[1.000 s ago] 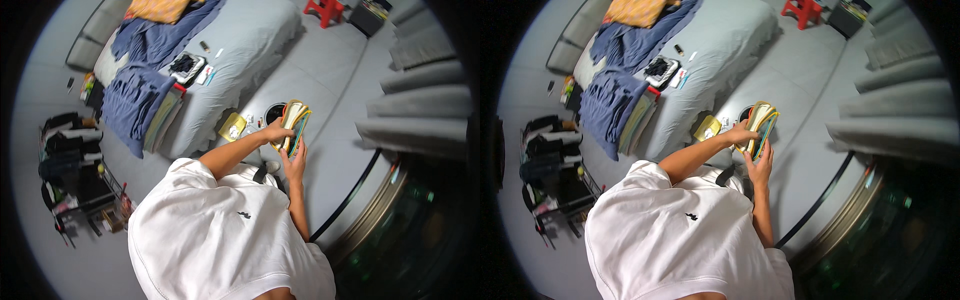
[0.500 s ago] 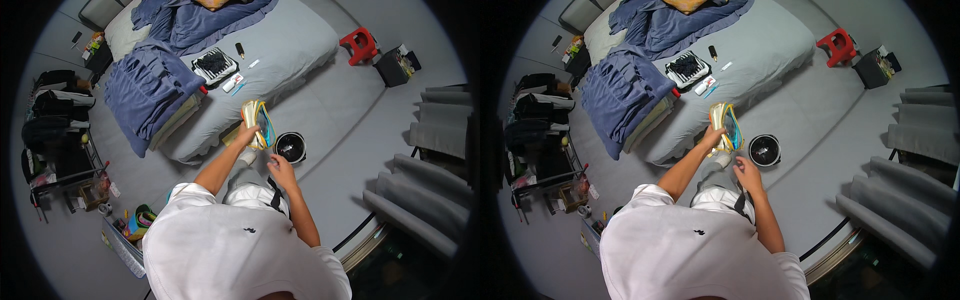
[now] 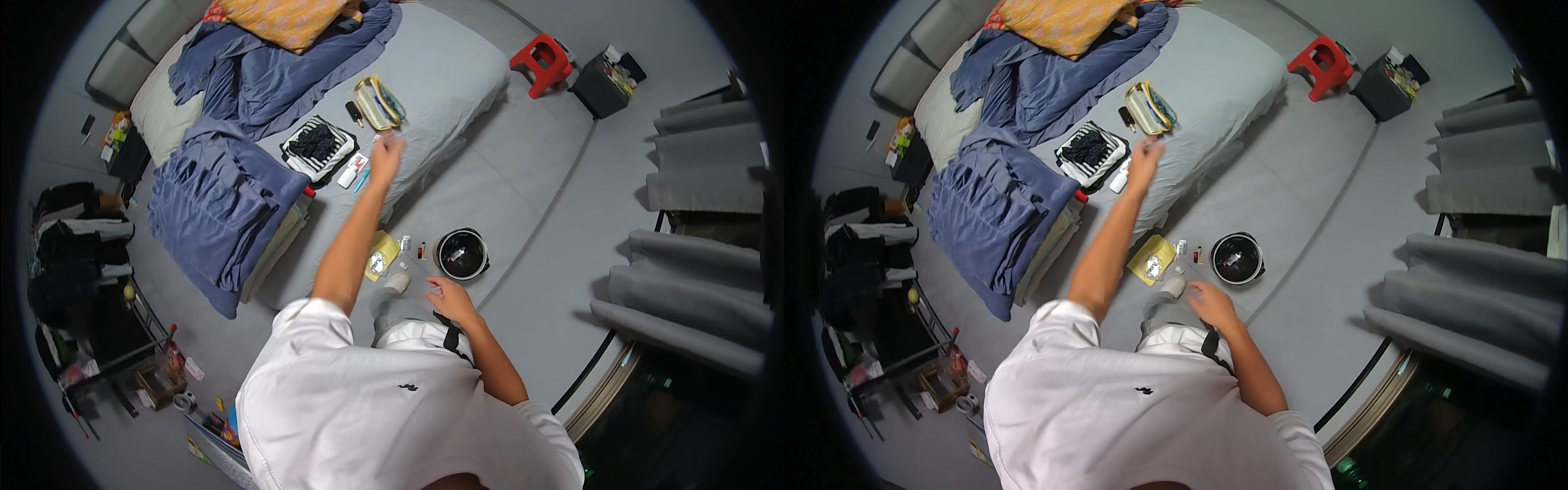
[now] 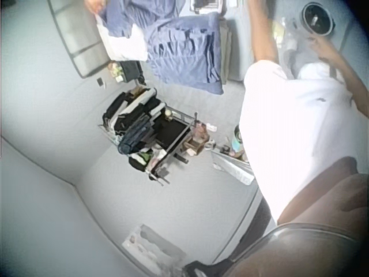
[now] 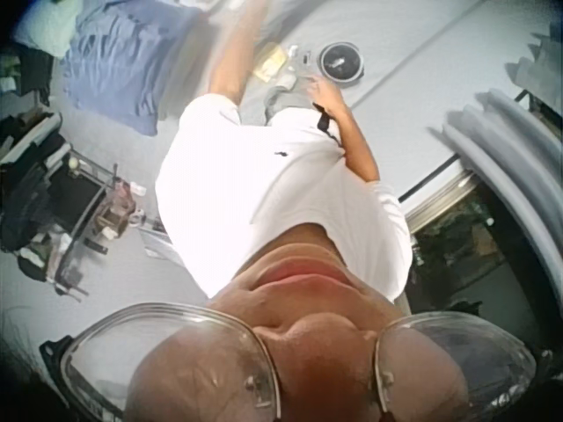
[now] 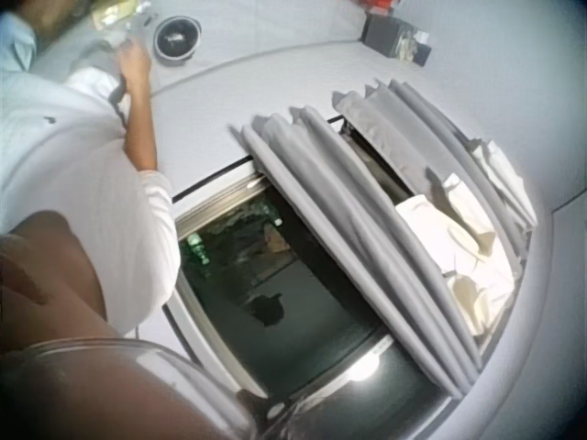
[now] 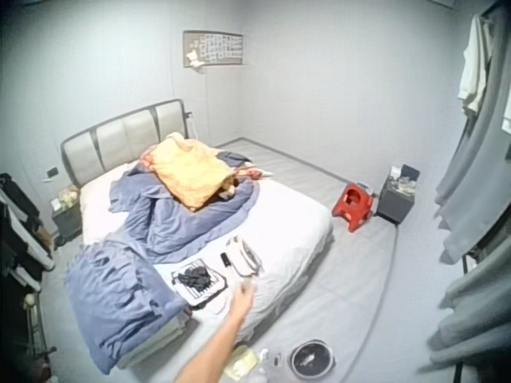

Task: The person clears various items from a window sill, including medication, tubes, and a small pouch, placing them on a nearby bed. They then use a cloth to wipe the interior surfaces of the window frame and the glass pane.

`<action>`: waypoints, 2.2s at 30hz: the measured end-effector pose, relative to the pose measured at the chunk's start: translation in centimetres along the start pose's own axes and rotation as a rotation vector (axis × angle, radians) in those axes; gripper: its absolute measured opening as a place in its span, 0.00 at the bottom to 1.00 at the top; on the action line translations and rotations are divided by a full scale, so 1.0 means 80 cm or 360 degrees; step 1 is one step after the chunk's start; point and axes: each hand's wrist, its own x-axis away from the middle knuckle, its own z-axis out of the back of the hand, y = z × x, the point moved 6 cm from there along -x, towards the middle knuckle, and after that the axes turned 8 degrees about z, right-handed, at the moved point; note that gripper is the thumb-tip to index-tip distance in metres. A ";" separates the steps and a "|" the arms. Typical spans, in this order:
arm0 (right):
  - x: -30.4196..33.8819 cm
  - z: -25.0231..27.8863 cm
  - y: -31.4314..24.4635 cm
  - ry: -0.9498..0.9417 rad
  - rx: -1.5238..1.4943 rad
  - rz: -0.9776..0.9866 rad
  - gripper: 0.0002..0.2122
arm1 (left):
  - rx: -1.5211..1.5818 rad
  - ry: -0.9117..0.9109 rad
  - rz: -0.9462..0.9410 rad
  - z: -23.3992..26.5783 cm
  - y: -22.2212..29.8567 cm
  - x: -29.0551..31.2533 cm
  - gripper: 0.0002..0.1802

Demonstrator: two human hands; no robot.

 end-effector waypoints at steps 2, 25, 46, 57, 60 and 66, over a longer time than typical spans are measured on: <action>0.002 -0.001 0.026 -0.0005 -0.0026 -0.0156 0.22 | 0.0270 -0.0463 0.0466 -0.053 -0.058 0.083 0.15; 0.256 0.149 0.185 0.1546 -0.0609 -0.0765 0.13 | -0.0442 -0.2453 0.0101 -0.437 -0.004 0.550 0.17; 0.478 0.299 0.224 0.2980 -0.0361 -0.0808 0.08 | -0.0049 -0.2215 -0.0222 -0.680 0.196 0.591 0.43; 0.495 0.418 0.252 0.2865 0.0652 -0.1058 0.12 | 0.0557 -0.2525 0.0638 -0.794 0.246 0.555 0.47; 0.478 0.446 0.268 0.2732 0.0924 -0.1244 0.14 | 0.0607 -0.2606 0.0736 -0.828 0.254 0.554 0.47; 0.454 0.465 0.288 0.2513 0.1192 -0.1589 0.16 | 0.0567 -0.2710 0.0787 -0.870 0.263 0.522 0.47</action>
